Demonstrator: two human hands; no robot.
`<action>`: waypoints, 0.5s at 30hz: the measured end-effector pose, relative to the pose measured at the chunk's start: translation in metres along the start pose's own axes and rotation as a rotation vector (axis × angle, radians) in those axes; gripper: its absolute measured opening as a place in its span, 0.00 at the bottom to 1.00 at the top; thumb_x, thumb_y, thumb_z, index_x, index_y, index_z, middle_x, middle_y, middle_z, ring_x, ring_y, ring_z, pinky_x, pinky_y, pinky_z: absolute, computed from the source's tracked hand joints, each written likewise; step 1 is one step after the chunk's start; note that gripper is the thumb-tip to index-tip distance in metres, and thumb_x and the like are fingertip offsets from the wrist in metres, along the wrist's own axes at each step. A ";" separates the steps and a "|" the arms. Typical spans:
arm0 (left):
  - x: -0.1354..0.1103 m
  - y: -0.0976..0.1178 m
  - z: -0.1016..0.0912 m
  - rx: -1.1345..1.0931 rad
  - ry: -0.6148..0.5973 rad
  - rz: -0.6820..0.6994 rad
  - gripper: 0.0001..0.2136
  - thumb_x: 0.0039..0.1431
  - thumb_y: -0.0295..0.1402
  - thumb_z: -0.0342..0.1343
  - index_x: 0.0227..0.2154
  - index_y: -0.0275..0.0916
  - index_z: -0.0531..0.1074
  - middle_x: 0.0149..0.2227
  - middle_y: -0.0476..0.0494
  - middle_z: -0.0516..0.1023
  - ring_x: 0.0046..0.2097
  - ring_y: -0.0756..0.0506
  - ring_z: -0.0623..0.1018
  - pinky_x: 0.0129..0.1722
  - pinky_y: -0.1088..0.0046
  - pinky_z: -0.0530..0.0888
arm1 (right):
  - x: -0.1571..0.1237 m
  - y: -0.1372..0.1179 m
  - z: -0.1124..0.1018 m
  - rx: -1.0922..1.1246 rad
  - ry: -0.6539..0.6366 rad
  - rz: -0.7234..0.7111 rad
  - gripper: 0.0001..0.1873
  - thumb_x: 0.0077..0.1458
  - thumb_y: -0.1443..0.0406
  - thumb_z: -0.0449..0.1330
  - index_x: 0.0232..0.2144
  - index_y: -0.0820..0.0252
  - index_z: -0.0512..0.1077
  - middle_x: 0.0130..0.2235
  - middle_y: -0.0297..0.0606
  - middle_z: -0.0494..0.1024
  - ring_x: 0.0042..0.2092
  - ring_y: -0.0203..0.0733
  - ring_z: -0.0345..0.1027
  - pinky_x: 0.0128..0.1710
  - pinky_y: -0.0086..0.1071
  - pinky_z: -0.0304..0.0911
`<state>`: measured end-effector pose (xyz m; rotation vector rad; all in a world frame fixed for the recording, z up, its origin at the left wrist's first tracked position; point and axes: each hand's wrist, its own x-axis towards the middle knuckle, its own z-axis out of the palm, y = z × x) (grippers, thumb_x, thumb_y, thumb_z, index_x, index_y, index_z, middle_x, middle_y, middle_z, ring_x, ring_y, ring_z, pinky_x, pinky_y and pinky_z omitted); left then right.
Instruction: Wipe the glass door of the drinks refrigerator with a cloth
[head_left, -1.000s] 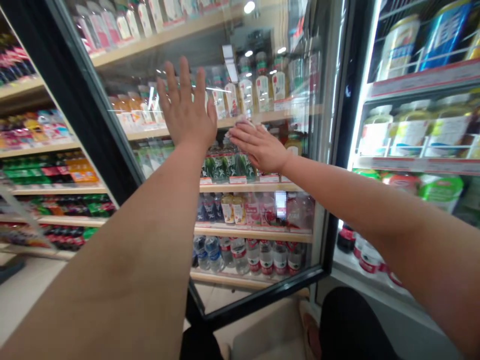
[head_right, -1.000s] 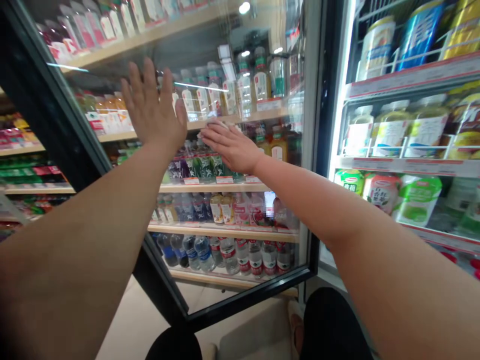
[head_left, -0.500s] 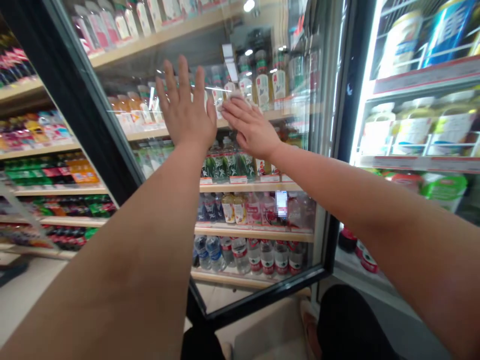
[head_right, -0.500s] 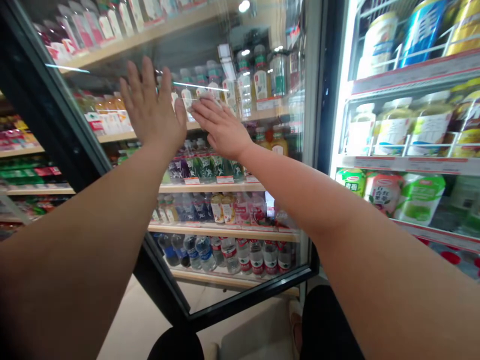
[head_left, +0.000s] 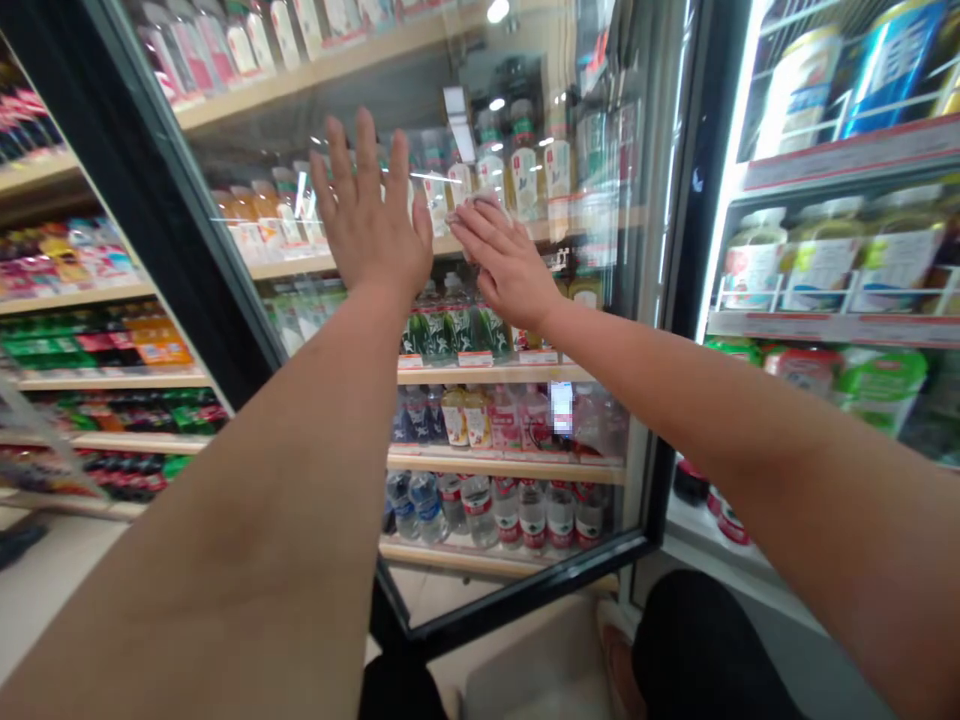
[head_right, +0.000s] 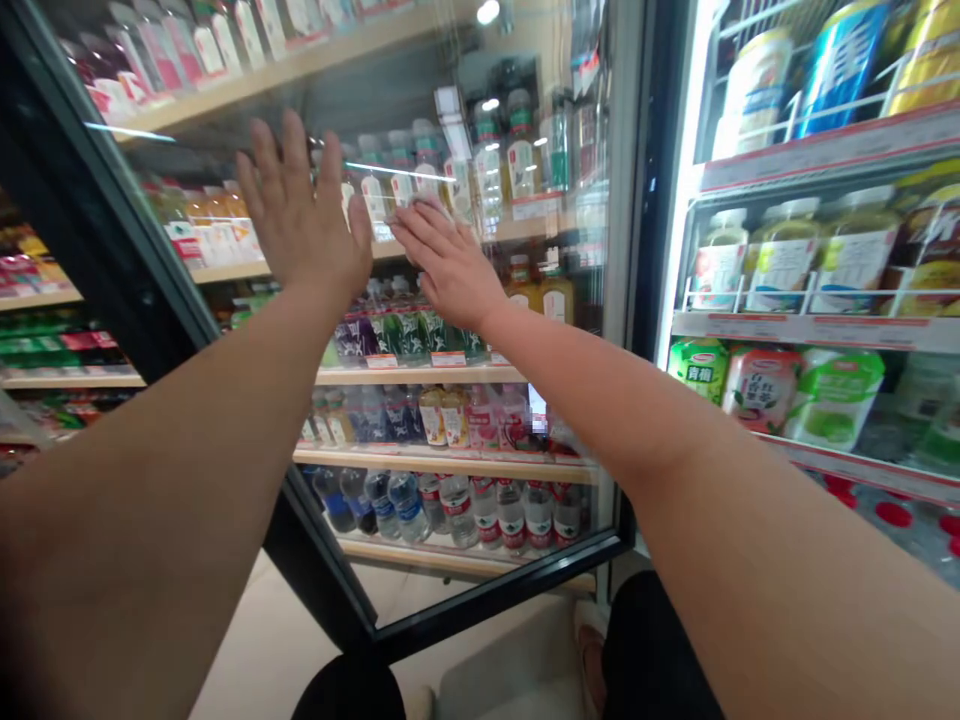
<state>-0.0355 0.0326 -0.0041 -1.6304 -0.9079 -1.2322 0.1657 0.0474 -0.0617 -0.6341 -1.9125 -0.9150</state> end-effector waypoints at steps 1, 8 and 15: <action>-0.001 -0.003 0.004 0.013 0.038 0.038 0.28 0.76 0.37 0.47 0.74 0.43 0.49 0.76 0.65 0.26 0.72 0.54 0.20 0.72 0.56 0.20 | 0.001 -0.005 0.000 0.005 0.012 0.026 0.37 0.63 0.71 0.45 0.73 0.58 0.56 0.75 0.35 0.51 0.78 0.48 0.36 0.77 0.58 0.37; -0.010 -0.001 -0.005 -0.028 0.025 0.242 0.28 0.79 0.41 0.43 0.75 0.41 0.45 0.77 0.54 0.37 0.75 0.51 0.32 0.74 0.52 0.34 | 0.042 -0.026 -0.010 0.135 0.197 0.083 0.40 0.64 0.62 0.39 0.77 0.56 0.44 0.77 0.22 0.37 0.78 0.41 0.32 0.71 0.31 0.58; -0.011 0.007 -0.017 0.067 -0.195 0.408 0.26 0.75 0.36 0.41 0.71 0.34 0.53 0.74 0.48 0.55 0.76 0.46 0.45 0.75 0.49 0.45 | 0.027 -0.013 -0.035 -0.041 -0.010 0.055 0.40 0.67 0.61 0.47 0.77 0.57 0.42 0.77 0.26 0.33 0.78 0.46 0.37 0.75 0.39 0.53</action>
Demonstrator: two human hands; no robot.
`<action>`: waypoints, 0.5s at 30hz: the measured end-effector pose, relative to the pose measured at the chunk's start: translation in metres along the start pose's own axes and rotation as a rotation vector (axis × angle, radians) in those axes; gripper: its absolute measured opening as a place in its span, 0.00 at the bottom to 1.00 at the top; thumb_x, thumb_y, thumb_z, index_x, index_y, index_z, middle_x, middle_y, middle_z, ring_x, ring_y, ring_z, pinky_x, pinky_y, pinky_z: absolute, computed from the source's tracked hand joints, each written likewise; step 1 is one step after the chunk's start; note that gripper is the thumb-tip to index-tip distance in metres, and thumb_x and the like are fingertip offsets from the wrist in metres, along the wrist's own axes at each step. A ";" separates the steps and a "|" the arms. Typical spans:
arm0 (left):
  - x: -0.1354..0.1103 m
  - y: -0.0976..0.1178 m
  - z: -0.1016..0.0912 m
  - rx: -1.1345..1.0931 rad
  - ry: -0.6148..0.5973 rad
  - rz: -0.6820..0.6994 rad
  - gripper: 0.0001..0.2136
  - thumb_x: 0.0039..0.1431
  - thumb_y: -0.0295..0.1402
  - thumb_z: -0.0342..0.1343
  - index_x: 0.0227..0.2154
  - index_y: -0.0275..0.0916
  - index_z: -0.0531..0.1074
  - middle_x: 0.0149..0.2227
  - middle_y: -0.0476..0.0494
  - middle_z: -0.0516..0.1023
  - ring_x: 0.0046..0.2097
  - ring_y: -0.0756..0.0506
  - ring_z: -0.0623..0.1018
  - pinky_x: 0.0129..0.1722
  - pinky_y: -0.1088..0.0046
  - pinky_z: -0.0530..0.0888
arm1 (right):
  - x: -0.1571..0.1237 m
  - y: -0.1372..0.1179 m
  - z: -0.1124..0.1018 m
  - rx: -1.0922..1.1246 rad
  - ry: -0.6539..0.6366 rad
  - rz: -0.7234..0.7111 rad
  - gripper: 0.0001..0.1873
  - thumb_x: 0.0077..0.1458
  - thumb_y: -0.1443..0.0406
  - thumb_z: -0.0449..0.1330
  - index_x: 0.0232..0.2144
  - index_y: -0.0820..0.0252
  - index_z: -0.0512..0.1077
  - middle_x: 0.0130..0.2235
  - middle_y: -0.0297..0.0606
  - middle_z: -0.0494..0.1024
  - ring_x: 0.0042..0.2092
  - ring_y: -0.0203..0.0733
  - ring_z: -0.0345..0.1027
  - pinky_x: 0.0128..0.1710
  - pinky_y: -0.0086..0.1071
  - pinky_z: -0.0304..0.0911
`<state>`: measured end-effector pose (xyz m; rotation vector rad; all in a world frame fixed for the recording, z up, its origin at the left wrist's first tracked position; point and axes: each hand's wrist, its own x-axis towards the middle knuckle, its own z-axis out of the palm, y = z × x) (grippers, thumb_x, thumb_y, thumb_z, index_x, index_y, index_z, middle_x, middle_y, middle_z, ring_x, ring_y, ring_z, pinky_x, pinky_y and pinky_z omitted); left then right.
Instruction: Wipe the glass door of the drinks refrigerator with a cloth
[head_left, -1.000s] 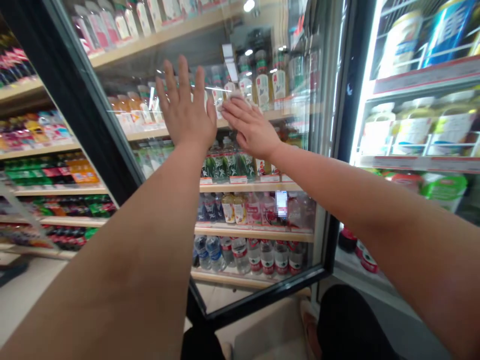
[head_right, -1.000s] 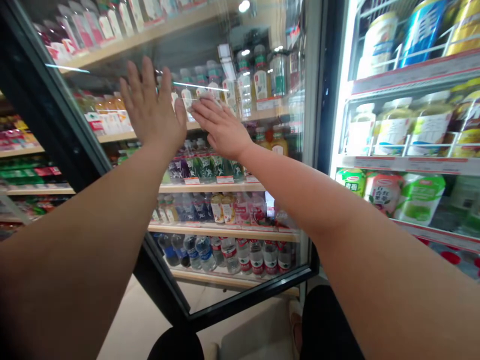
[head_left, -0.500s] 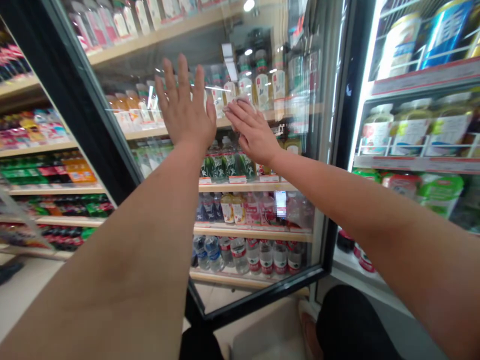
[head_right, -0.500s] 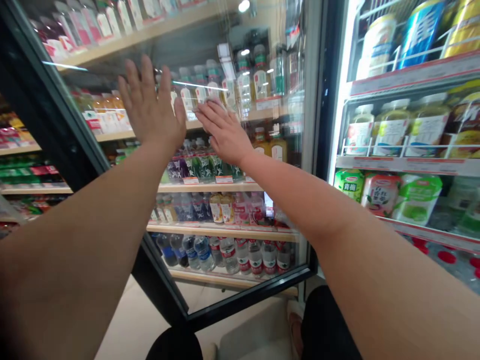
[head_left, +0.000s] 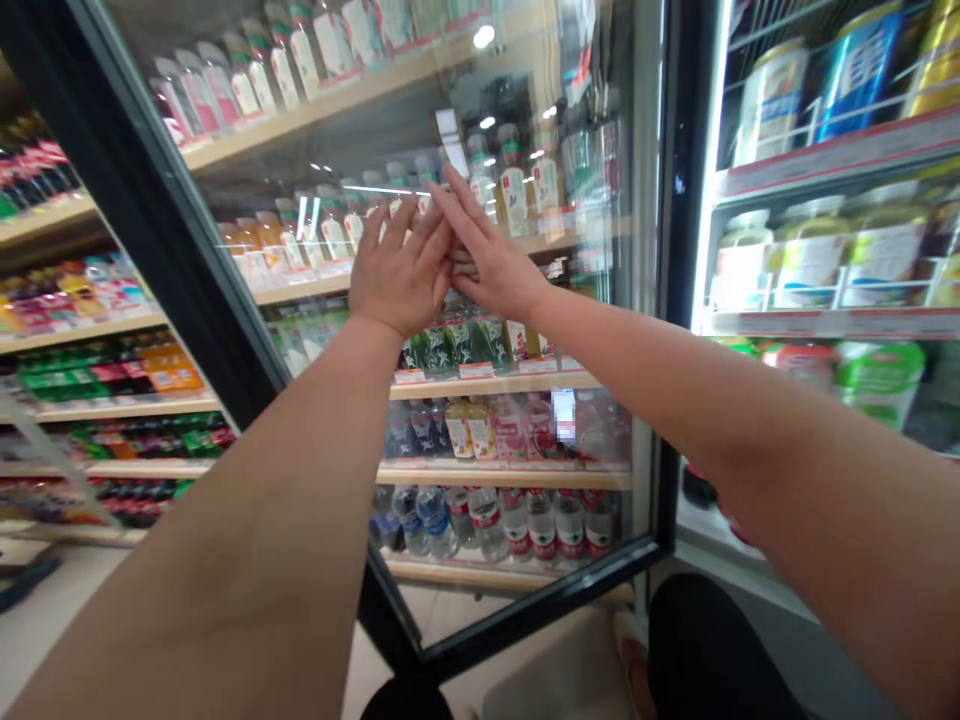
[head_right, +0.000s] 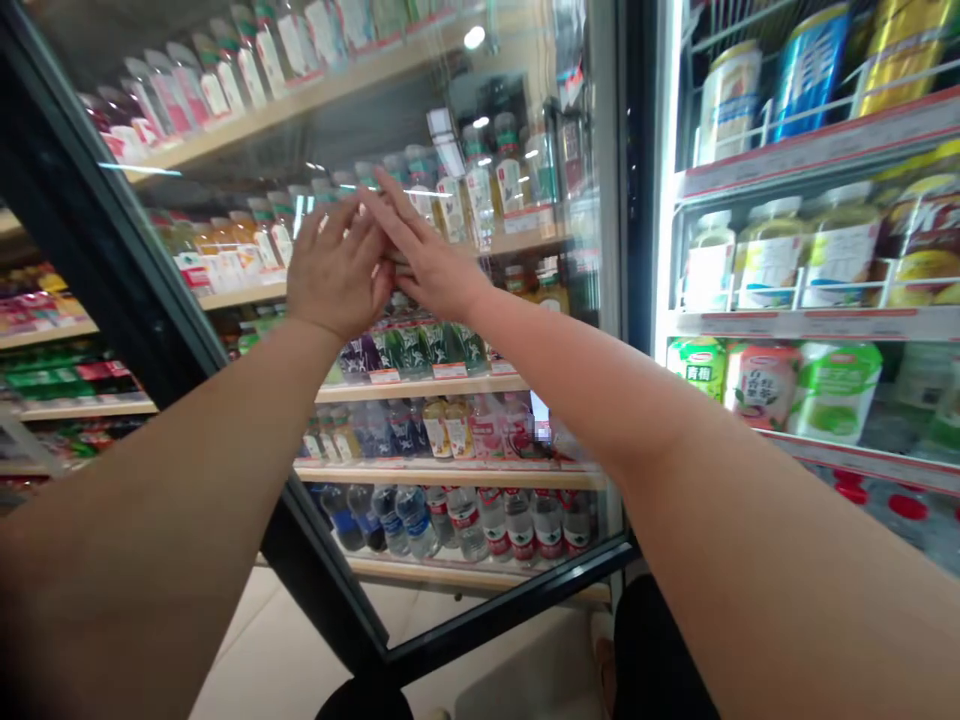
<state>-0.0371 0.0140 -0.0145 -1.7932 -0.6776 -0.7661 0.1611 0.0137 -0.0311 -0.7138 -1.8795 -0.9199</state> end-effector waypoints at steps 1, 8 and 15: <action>0.000 0.001 -0.001 -0.002 -0.003 0.015 0.24 0.76 0.35 0.42 0.71 0.37 0.55 0.74 0.51 0.56 0.76 0.45 0.46 0.75 0.48 0.48 | -0.012 0.008 -0.003 -0.038 -0.025 -0.004 0.40 0.68 0.60 0.48 0.77 0.58 0.42 0.77 0.29 0.34 0.78 0.46 0.36 0.76 0.41 0.52; -0.004 0.003 -0.002 -0.013 0.134 0.054 0.19 0.74 0.30 0.49 0.64 0.45 0.69 0.73 0.52 0.59 0.73 0.37 0.58 0.69 0.41 0.63 | -0.084 0.060 0.006 -0.212 -0.004 0.307 0.37 0.73 0.52 0.38 0.76 0.63 0.48 0.77 0.42 0.45 0.78 0.49 0.36 0.77 0.56 0.39; -0.007 0.001 0.008 -0.065 0.140 0.114 0.20 0.73 0.27 0.46 0.62 0.46 0.72 0.66 0.46 0.72 0.67 0.35 0.69 0.65 0.45 0.70 | -0.092 0.055 0.023 -0.253 0.047 0.342 0.37 0.74 0.50 0.32 0.76 0.61 0.50 0.77 0.40 0.46 0.78 0.47 0.36 0.77 0.53 0.37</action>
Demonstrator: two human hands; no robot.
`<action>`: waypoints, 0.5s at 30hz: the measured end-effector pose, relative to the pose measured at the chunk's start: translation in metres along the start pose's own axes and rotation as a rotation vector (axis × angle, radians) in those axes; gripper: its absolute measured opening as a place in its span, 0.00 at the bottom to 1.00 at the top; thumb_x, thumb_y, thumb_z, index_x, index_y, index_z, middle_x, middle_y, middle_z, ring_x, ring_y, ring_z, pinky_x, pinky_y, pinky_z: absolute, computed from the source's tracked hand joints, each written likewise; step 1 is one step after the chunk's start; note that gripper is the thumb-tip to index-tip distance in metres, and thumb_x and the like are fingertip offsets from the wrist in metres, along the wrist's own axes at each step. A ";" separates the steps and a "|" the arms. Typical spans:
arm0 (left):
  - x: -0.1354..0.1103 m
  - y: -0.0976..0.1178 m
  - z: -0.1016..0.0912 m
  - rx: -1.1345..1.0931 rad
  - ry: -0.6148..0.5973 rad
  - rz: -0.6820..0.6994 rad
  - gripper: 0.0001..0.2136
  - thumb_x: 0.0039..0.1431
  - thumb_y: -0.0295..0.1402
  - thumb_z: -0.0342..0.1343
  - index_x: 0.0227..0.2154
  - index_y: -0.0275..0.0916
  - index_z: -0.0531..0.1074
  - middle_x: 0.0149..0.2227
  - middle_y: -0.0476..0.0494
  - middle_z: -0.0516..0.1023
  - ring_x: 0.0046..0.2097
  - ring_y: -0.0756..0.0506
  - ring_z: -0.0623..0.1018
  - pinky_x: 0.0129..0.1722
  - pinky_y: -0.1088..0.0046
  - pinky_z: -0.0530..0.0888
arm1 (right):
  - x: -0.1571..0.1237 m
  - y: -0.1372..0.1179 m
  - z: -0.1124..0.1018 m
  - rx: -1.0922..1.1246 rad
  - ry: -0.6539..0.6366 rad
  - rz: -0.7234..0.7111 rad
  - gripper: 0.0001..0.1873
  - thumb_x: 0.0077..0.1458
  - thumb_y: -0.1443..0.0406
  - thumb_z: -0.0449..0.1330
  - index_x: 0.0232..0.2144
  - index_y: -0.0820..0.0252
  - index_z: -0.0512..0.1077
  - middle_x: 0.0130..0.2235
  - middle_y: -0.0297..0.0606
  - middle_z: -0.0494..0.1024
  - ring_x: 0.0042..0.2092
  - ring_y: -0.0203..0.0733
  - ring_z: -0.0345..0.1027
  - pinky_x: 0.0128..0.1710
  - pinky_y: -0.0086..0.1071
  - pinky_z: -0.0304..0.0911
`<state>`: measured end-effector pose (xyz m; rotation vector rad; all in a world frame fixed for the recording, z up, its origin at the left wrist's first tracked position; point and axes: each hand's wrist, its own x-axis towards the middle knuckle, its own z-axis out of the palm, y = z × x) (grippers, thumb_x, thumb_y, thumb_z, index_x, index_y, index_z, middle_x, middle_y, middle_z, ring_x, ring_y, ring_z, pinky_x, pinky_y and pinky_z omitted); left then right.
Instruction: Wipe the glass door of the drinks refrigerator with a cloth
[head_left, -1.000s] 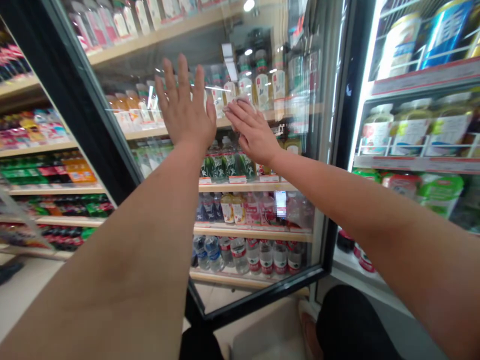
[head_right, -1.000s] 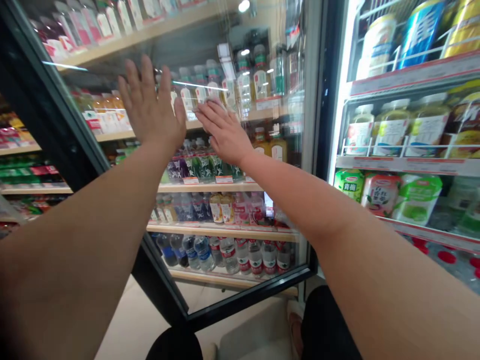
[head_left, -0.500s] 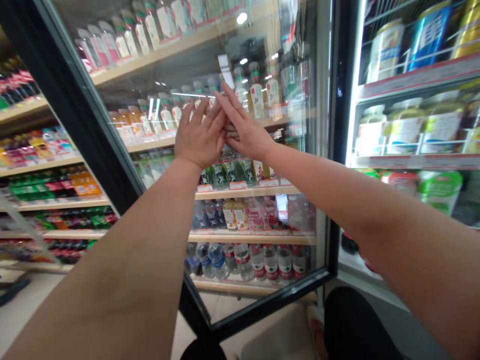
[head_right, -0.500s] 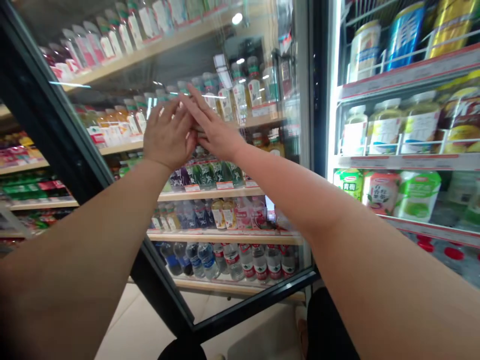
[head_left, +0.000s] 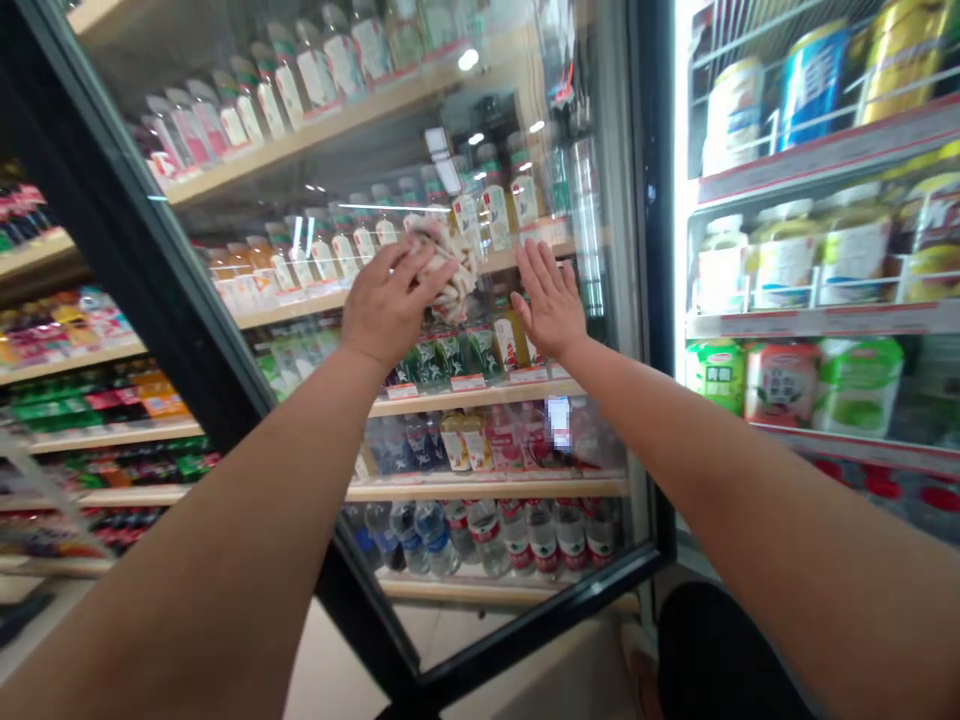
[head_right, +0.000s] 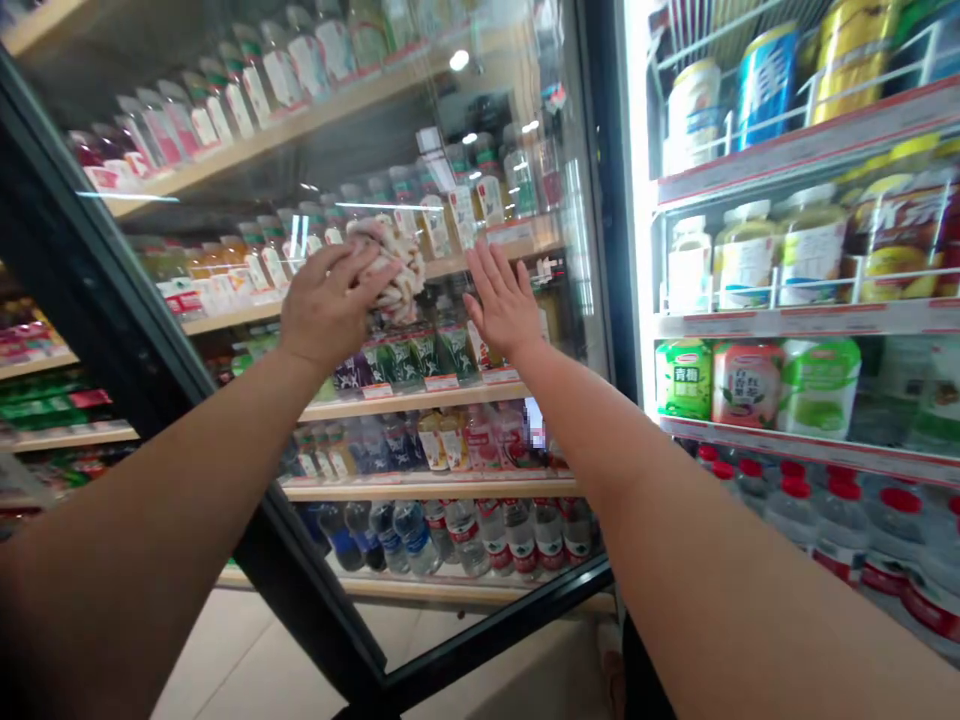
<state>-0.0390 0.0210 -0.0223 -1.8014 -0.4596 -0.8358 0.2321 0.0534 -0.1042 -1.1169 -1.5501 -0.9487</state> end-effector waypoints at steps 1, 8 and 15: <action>0.000 0.003 0.000 -0.012 -0.008 0.000 0.20 0.72 0.27 0.46 0.61 0.45 0.74 0.66 0.44 0.71 0.68 0.34 0.67 0.65 0.45 0.70 | 0.000 0.000 0.000 0.004 0.006 0.000 0.37 0.74 0.50 0.31 0.75 0.61 0.51 0.77 0.40 0.46 0.78 0.47 0.36 0.77 0.53 0.37; 0.003 0.052 -0.006 -0.021 -0.082 -0.086 0.19 0.67 0.42 0.59 0.55 0.34 0.75 0.71 0.34 0.62 0.72 0.24 0.56 0.70 0.39 0.61 | -0.003 0.002 -0.001 0.057 0.035 -0.015 0.37 0.74 0.51 0.32 0.75 0.62 0.52 0.76 0.41 0.49 0.77 0.47 0.38 0.77 0.52 0.38; 0.000 0.060 0.004 -0.012 -0.109 -0.066 0.17 0.74 0.27 0.50 0.61 0.40 0.71 0.70 0.34 0.64 0.73 0.29 0.56 0.69 0.40 0.63 | -0.004 -0.001 -0.003 0.057 0.045 -0.001 0.36 0.73 0.52 0.33 0.74 0.61 0.53 0.76 0.41 0.50 0.77 0.46 0.40 0.77 0.51 0.38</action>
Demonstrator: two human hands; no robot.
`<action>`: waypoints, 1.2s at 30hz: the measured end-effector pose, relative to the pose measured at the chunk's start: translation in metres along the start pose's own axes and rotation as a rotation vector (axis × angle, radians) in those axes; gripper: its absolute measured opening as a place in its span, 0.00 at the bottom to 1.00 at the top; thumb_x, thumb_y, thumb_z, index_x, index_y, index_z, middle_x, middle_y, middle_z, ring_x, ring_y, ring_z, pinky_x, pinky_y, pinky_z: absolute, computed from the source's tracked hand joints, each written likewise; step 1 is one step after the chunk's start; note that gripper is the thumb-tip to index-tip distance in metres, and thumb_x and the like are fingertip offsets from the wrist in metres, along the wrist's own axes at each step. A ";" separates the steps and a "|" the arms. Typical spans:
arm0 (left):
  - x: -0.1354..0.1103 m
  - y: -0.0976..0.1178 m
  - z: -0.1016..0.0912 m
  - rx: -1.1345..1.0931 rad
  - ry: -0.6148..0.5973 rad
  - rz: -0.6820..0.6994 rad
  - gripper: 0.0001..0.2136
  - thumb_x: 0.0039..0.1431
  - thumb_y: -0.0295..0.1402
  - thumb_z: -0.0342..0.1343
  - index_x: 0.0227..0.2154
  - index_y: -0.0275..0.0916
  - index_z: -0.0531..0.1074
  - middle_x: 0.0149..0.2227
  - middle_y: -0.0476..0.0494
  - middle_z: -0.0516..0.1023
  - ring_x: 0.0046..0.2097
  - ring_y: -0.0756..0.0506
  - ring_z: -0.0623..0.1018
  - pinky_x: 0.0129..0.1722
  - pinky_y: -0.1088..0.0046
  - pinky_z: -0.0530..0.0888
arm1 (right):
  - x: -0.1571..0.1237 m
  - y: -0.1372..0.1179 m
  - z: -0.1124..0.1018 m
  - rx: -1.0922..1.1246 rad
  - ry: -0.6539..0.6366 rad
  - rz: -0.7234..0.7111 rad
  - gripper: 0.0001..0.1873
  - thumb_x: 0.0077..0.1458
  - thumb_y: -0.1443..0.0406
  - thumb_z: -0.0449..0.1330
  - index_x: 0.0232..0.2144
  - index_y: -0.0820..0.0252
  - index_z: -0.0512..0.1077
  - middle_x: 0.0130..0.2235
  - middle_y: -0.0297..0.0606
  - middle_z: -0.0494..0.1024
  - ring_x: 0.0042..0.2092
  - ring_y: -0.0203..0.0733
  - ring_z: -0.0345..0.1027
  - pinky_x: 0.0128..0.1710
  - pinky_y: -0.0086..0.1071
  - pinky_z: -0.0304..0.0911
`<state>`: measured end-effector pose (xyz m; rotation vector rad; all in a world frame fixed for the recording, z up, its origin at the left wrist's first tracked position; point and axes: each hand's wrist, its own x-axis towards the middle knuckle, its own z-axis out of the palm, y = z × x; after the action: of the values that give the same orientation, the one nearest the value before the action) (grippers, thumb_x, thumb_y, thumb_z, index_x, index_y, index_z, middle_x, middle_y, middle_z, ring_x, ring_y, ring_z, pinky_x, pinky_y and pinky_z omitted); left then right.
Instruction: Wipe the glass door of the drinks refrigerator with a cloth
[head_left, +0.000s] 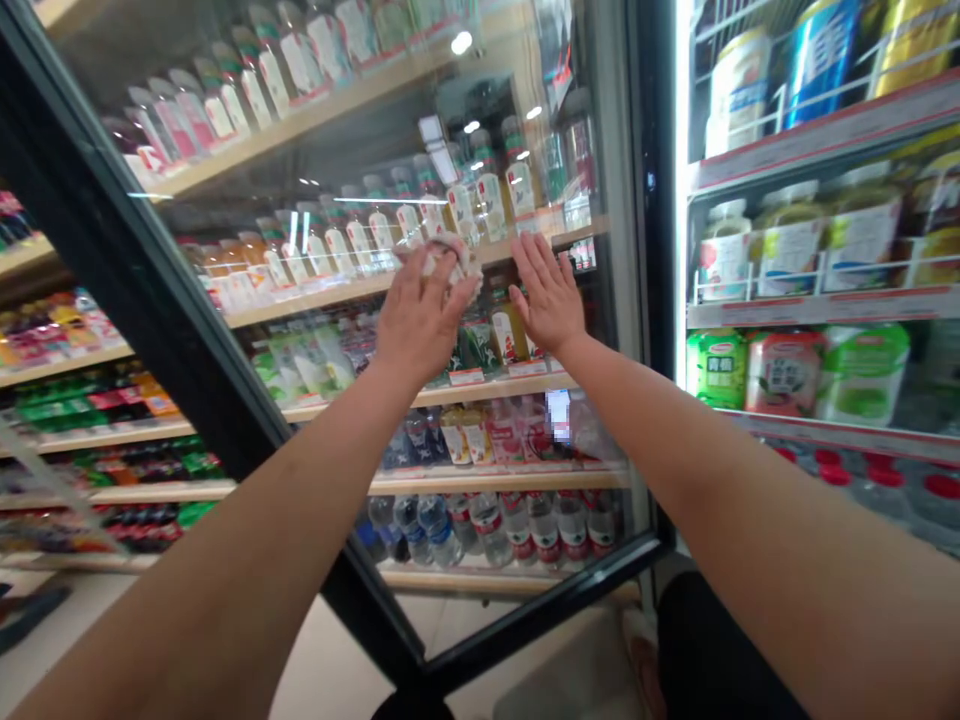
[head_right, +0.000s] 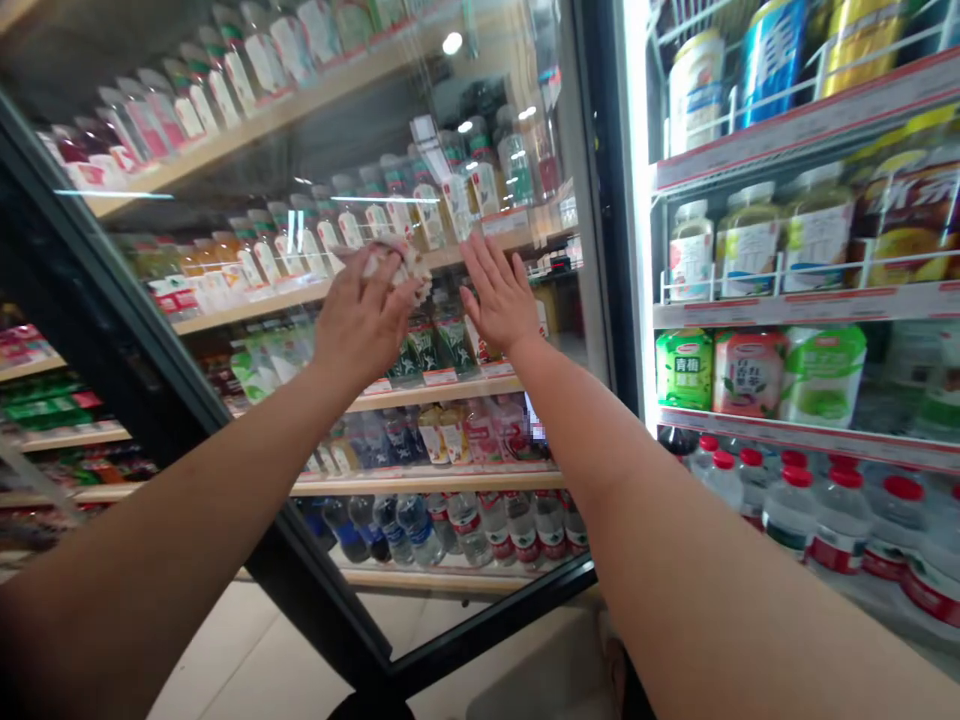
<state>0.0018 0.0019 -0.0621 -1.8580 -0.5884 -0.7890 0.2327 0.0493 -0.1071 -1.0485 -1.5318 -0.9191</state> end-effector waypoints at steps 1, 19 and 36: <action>-0.001 -0.002 0.000 -0.014 -0.008 0.014 0.19 0.74 0.26 0.48 0.63 0.42 0.70 0.70 0.35 0.65 0.73 0.30 0.57 0.69 0.40 0.63 | 0.000 -0.001 -0.001 -0.003 -0.001 0.001 0.36 0.73 0.52 0.34 0.74 0.61 0.54 0.76 0.41 0.50 0.77 0.46 0.40 0.77 0.51 0.38; -0.023 -0.025 -0.005 -0.068 -0.056 0.147 0.21 0.75 0.22 0.44 0.64 0.44 0.69 0.69 0.41 0.66 0.71 0.35 0.65 0.71 0.48 0.65 | -0.002 0.000 0.000 0.013 -0.005 0.008 0.36 0.72 0.53 0.35 0.74 0.62 0.54 0.76 0.40 0.50 0.77 0.48 0.39 0.77 0.51 0.40; -0.017 -0.030 0.006 -0.025 0.028 0.116 0.24 0.74 0.24 0.43 0.68 0.45 0.64 0.70 0.44 0.65 0.76 0.34 0.48 0.72 0.42 0.61 | -0.002 0.002 0.002 0.004 0.019 0.004 0.37 0.72 0.52 0.33 0.74 0.62 0.54 0.75 0.41 0.51 0.77 0.47 0.40 0.76 0.51 0.40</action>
<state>-0.0283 0.0185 -0.0586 -1.8830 -0.4508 -0.7471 0.2340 0.0510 -0.1092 -1.0366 -1.5149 -0.9200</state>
